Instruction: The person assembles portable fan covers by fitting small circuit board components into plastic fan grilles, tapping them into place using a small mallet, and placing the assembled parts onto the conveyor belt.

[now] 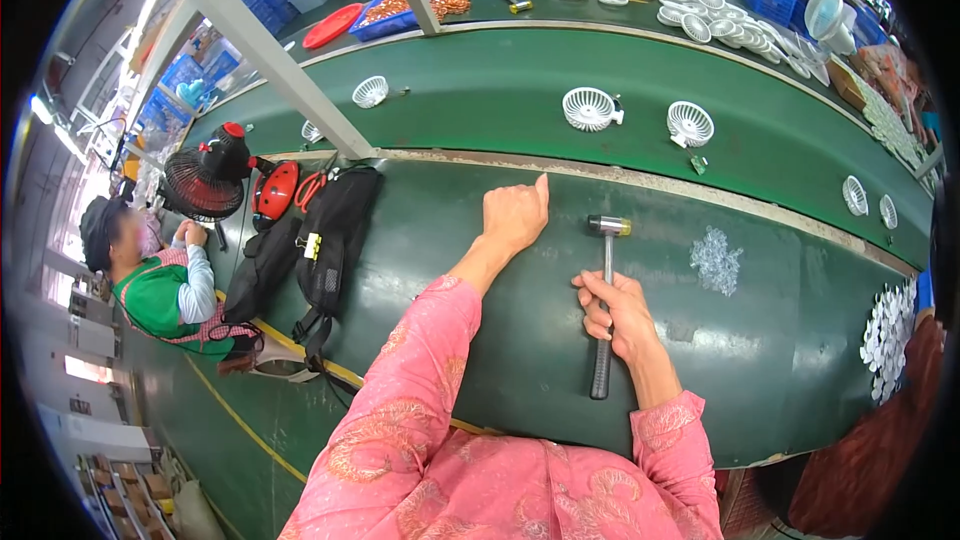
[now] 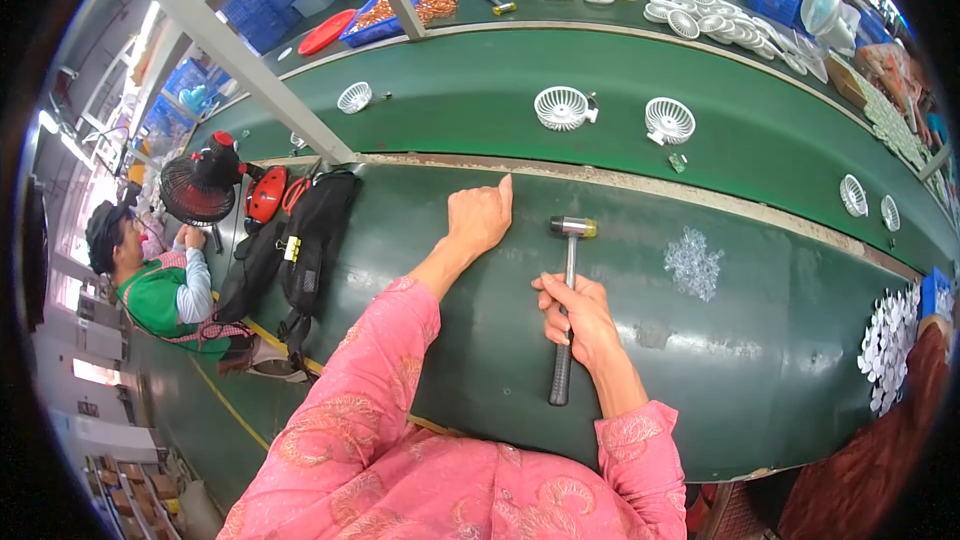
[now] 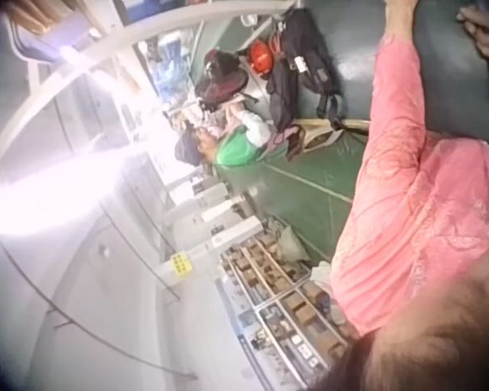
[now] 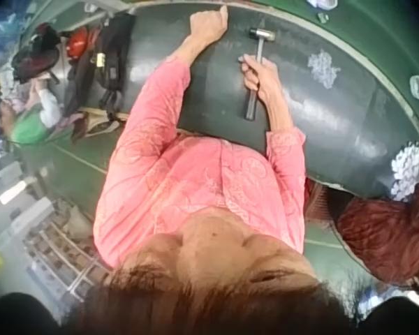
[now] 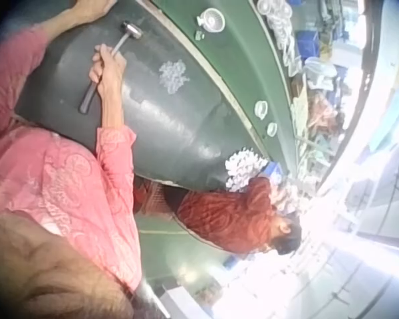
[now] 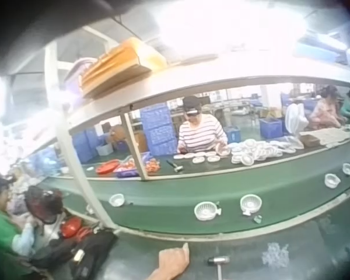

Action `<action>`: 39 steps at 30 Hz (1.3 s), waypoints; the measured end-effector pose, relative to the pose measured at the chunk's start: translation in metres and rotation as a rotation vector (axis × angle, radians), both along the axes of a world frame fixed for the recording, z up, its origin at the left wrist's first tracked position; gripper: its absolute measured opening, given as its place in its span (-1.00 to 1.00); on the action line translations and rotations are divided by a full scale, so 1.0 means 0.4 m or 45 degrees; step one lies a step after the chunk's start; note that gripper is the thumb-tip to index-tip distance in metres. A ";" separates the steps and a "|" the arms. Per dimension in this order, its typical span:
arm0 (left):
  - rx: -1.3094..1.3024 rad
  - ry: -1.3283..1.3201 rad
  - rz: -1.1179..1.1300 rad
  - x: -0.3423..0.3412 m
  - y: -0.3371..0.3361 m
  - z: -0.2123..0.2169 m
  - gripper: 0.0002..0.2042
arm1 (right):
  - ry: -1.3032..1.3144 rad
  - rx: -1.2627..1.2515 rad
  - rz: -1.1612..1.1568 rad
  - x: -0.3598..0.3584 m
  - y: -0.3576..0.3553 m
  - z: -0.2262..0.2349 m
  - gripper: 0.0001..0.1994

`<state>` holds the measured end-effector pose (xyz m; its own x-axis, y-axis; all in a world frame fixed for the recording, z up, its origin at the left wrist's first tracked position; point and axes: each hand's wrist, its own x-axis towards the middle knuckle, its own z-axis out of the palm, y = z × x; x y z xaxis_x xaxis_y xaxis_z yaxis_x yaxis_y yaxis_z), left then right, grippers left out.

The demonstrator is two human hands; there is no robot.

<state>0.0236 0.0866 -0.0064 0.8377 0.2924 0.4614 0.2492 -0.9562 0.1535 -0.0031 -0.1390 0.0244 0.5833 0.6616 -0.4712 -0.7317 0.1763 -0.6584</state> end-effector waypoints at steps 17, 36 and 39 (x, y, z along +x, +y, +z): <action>0.024 -0.125 -0.097 -0.006 -0.001 0.005 -0.55 | -0.029 -0.043 0.033 -0.003 -0.001 0.013 -0.79; -0.109 -0.151 -0.134 -0.011 0.017 -0.010 -0.57 | -0.040 -0.110 0.020 -0.007 0.002 0.003 -0.82; -0.146 -0.171 -0.154 -0.009 0.015 -0.009 -0.58 | -0.044 -0.114 0.011 -0.007 -0.001 0.000 -0.82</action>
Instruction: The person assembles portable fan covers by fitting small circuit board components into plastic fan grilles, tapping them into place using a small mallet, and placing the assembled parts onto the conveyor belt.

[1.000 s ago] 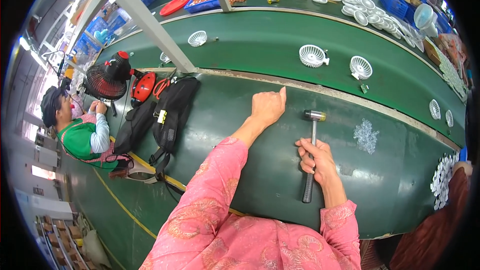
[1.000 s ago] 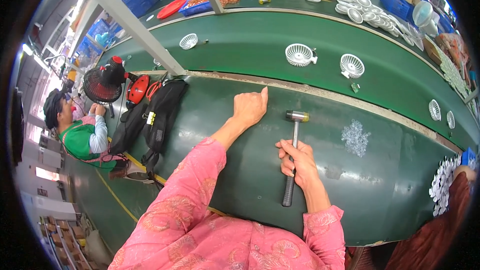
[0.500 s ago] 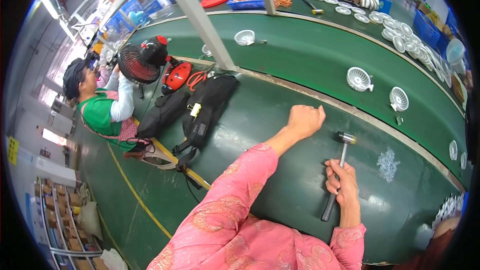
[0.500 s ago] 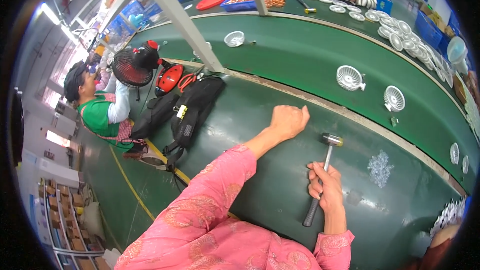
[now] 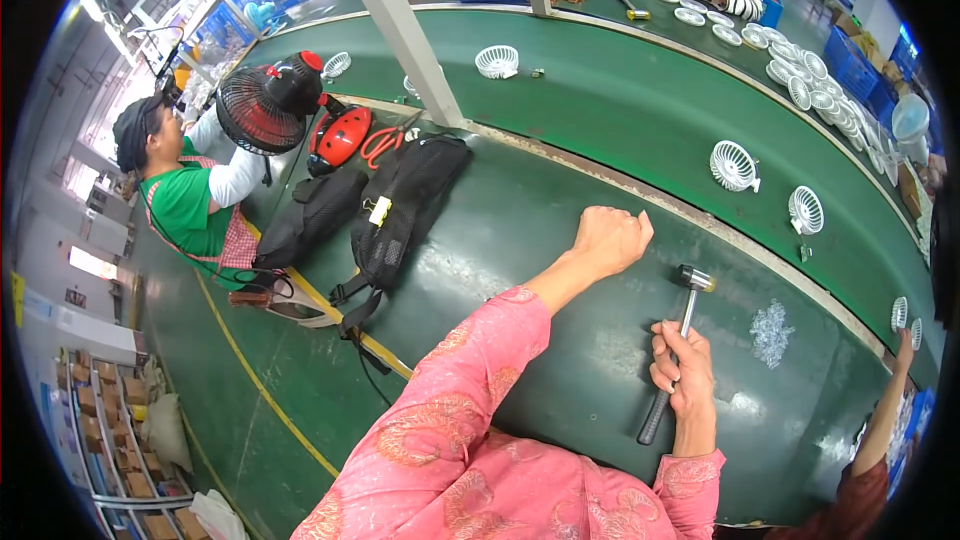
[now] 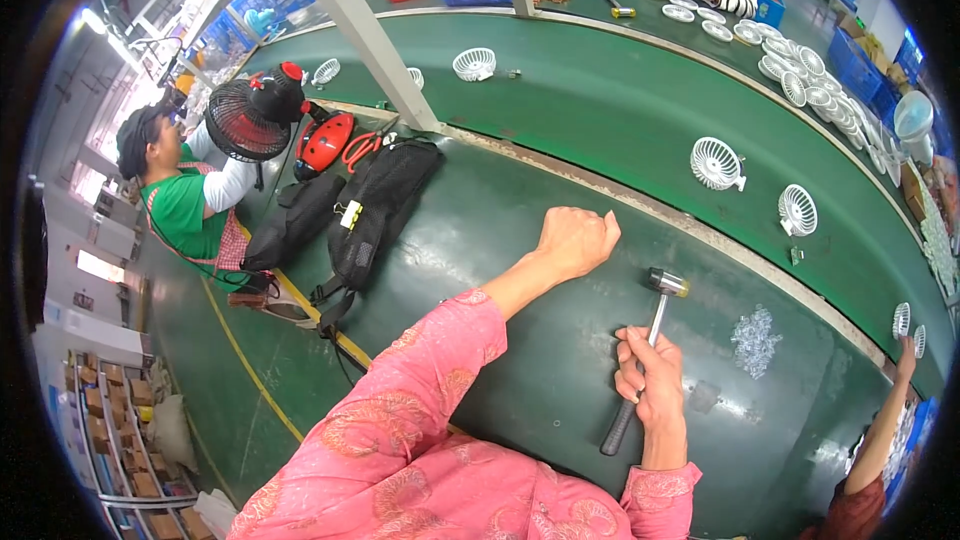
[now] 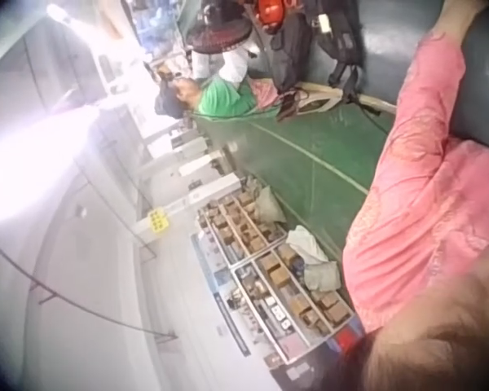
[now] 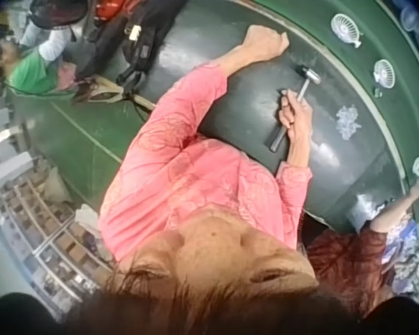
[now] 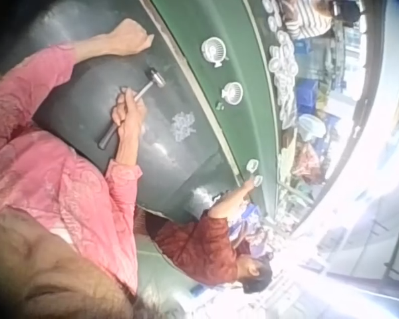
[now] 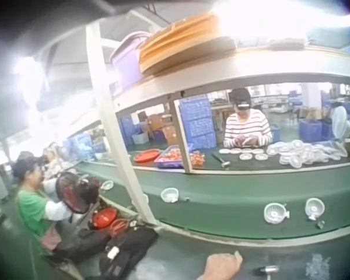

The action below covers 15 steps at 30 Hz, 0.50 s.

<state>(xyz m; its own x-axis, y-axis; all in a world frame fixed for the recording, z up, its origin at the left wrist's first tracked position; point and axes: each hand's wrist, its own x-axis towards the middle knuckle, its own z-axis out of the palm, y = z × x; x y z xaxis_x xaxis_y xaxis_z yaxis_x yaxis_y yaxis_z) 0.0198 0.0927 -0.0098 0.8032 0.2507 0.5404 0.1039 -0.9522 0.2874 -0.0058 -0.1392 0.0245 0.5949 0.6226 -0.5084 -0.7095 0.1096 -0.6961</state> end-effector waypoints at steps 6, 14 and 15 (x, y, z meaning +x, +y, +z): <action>-0.032 -0.027 -0.021 -0.004 0.001 0.007 -0.58 | 0.000 0.028 -0.004 -0.001 0.001 -0.001 -0.82; -0.034 0.094 0.026 -0.008 -0.002 0.016 -0.56 | -0.023 0.041 0.006 -0.003 -0.001 -0.005 -0.81; -0.040 0.080 0.024 -0.007 -0.003 0.016 -0.56 | -0.025 0.035 0.003 -0.003 0.000 -0.003 -0.82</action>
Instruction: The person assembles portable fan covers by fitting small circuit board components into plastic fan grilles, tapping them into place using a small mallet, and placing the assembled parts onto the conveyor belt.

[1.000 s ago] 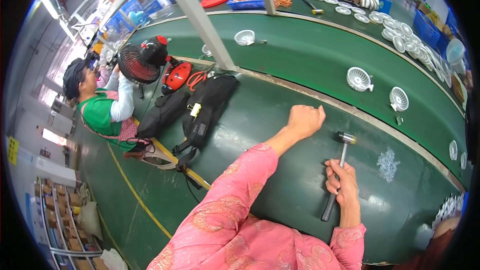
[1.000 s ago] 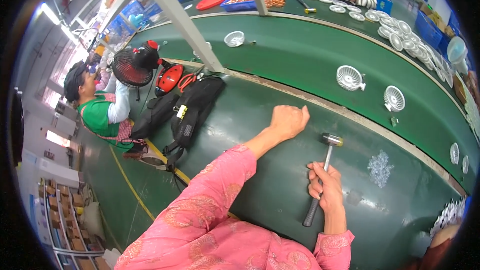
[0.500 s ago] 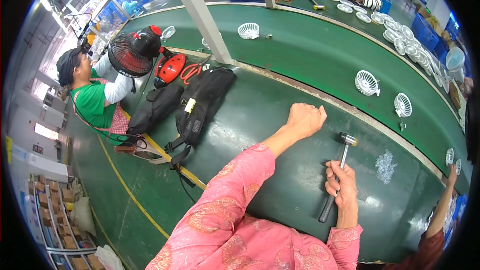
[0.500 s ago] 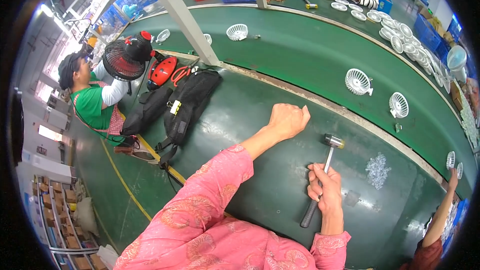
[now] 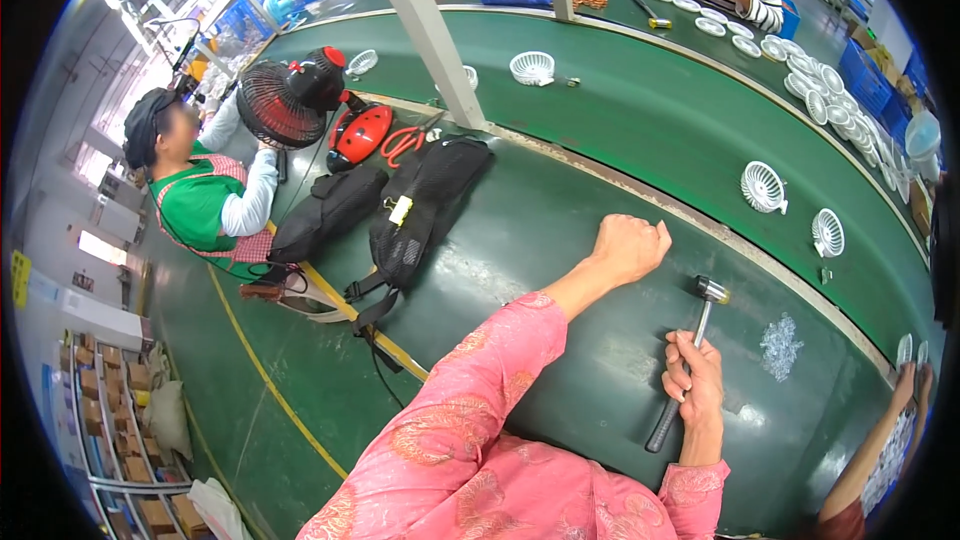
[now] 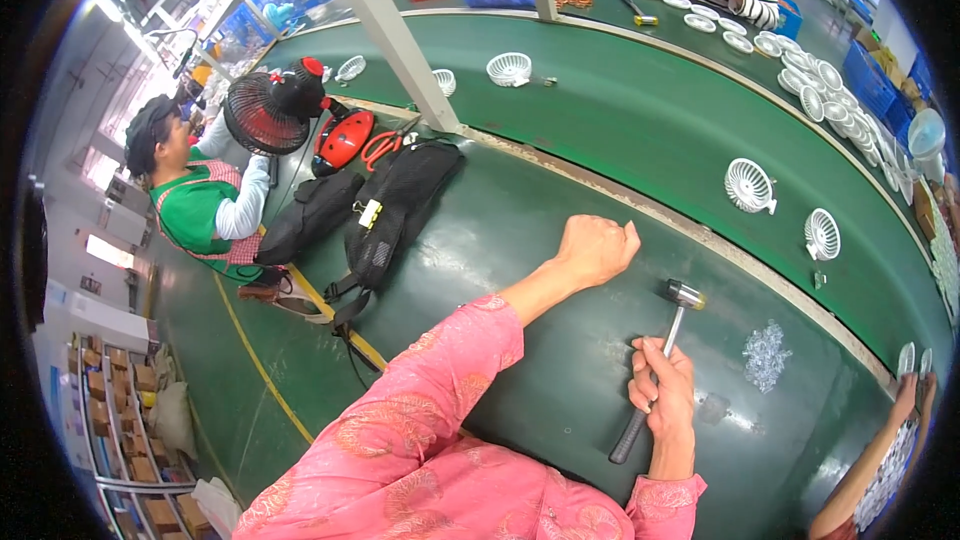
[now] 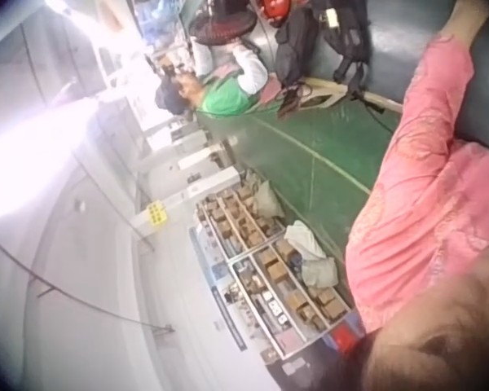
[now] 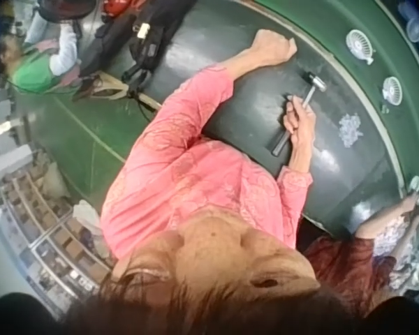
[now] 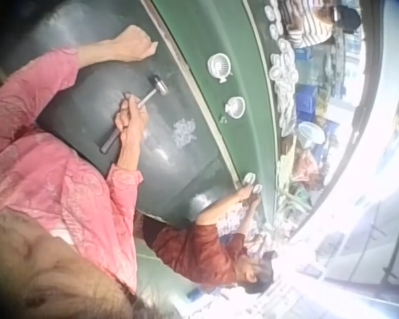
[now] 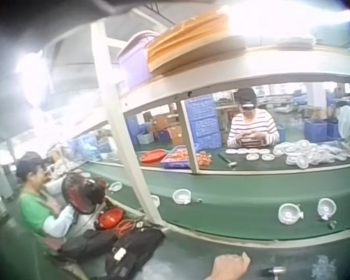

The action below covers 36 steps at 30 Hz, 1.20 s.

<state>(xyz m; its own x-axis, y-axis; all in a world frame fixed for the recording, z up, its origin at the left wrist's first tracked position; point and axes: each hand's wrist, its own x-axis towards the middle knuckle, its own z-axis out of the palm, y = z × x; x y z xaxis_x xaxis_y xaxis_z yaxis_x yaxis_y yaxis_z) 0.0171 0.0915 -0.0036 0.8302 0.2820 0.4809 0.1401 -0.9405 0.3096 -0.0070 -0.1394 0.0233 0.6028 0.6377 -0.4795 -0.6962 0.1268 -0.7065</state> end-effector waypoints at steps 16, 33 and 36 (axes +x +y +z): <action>-0.007 0.070 -0.032 0.007 0.003 -0.012 -0.56 | -0.007 0.016 -0.058 0.001 -0.003 -0.012 -0.82; -0.049 0.008 -0.032 0.000 0.005 0.001 -0.56 | 0.027 0.004 -0.068 -0.001 0.005 0.004 -0.80; -0.061 0.031 -0.044 -0.001 0.005 0.004 -0.54 | 0.019 0.018 -0.094 -0.005 0.003 0.006 -0.80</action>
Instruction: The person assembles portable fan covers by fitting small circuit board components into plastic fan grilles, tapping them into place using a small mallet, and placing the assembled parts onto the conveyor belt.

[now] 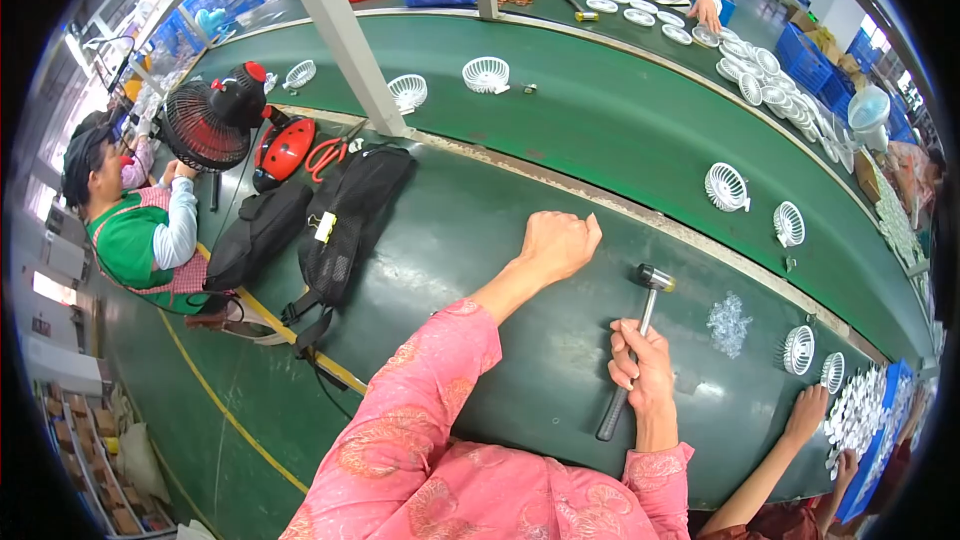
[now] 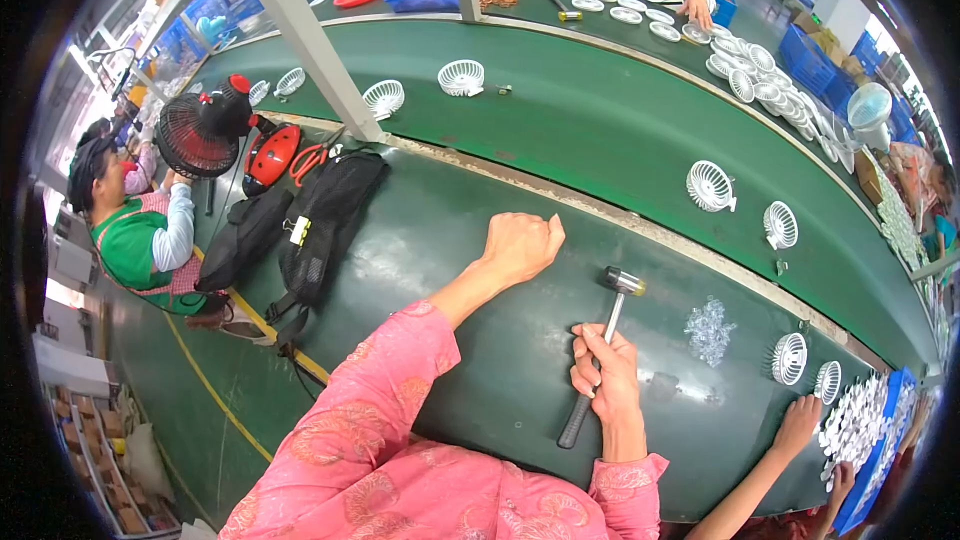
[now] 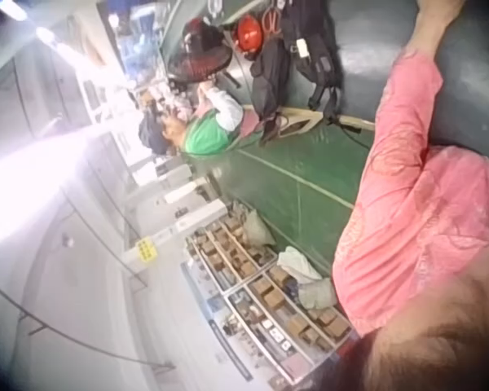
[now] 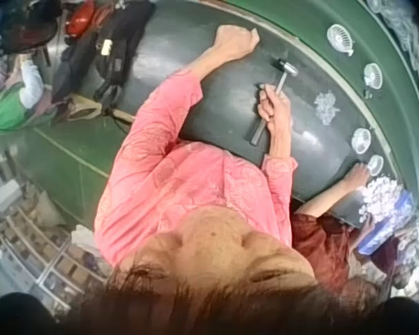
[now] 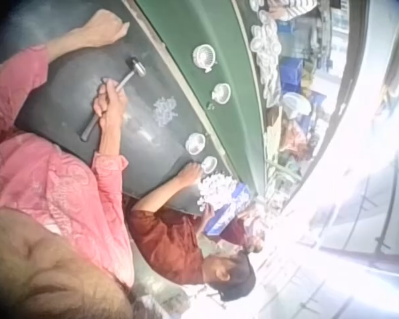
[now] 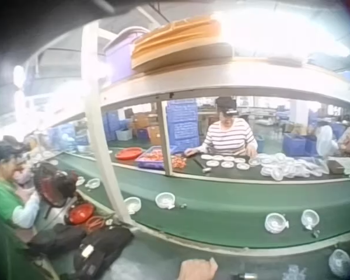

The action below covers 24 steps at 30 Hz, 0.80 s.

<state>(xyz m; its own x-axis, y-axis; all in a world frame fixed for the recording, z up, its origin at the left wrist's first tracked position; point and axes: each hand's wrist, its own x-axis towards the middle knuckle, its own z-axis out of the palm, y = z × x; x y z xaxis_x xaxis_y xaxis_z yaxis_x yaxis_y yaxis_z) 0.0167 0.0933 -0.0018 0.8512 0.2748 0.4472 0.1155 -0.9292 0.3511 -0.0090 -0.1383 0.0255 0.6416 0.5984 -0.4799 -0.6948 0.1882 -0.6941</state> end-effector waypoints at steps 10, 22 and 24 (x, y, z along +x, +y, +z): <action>-0.481 -0.010 0.056 0.026 0.169 0.021 -0.78 | -0.598 -0.161 -0.368 -0.060 -0.017 0.082 -0.84; -0.569 -0.176 0.607 0.119 0.642 0.015 -0.43 | -1.266 -0.345 -0.353 -0.118 -0.045 0.057 -0.75; -0.526 -0.148 0.646 0.130 0.634 0.027 -0.47 | -1.199 -0.324 -0.357 -0.111 -0.040 0.061 -0.75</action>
<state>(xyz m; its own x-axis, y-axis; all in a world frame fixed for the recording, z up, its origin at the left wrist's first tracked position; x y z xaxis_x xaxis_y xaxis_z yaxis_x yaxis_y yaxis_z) 0.0687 0.3471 0.0089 0.5234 0.7973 0.3006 0.4430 -0.5560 0.7033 -0.0533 -0.1543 0.0498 0.9262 0.3185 0.2016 0.2024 0.0311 -0.9788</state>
